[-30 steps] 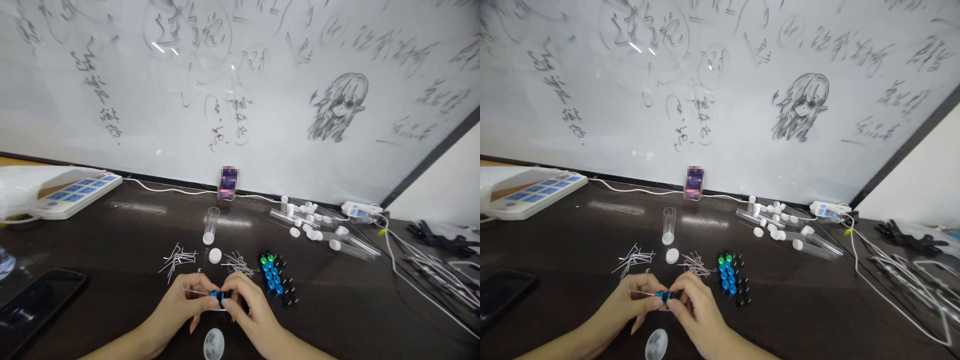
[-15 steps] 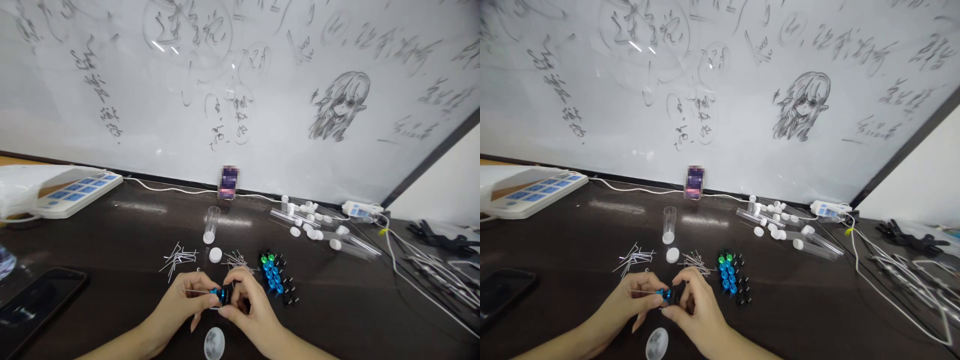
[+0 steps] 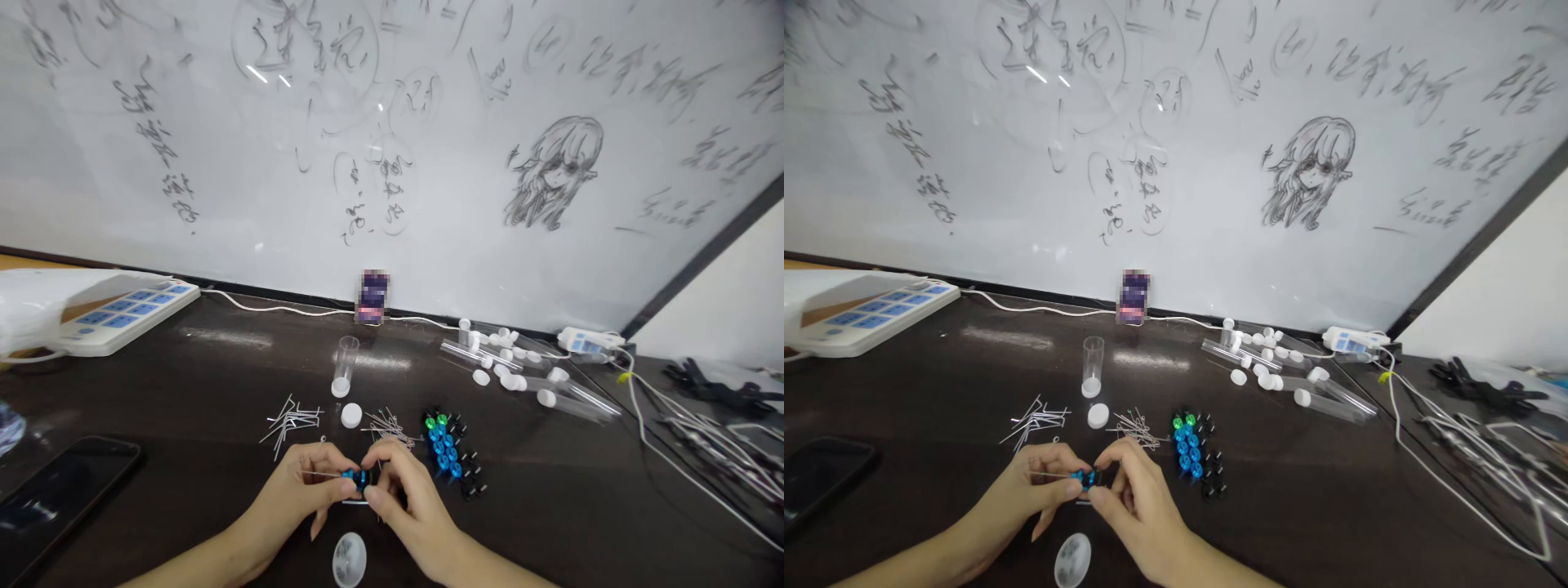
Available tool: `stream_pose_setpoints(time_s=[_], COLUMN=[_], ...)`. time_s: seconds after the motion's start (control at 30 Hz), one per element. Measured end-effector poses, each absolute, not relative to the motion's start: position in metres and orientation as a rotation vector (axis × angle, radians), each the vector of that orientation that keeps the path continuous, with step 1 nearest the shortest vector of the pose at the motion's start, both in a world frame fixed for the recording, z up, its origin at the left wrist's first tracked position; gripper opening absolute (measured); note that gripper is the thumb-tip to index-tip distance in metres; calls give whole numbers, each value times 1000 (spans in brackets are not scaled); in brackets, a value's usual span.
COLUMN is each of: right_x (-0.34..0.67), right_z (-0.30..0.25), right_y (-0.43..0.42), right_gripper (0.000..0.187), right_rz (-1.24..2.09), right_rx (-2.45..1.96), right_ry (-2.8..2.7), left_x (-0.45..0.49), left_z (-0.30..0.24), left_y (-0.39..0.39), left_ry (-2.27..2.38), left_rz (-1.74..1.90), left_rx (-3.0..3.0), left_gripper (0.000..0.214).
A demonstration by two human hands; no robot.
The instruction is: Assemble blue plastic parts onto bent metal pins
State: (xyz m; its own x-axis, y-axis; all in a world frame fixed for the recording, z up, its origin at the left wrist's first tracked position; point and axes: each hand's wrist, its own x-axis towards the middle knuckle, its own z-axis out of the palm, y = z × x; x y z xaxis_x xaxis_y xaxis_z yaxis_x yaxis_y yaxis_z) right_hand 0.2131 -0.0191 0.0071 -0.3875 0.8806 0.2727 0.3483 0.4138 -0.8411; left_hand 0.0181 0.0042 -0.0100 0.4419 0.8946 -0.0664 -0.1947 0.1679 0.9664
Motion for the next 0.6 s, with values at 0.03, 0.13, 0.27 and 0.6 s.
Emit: stream_pose_setpoints(time_s=[0.03,0.13,0.27,0.6], right_x=[213,213,213,212], right_z=[8,9,4,8], right_y=[-19,-18,-17,-16], right_gripper=[21,28,20,23], right_rz=[891,855,870,884], right_rx=[-1045,-1088,-1118,-1154], right_ry=[-1953,-2004,-1961,-2043], left_x=[18,18,18,20], left_z=[-10,-10,-9,-7], left_y=[4,4,4,2], left_ry=[775,783,780,792], left_rz=[893,895,905,858], left_rx=[1142,1135,1120,1199], left_gripper=[24,24,23,23])
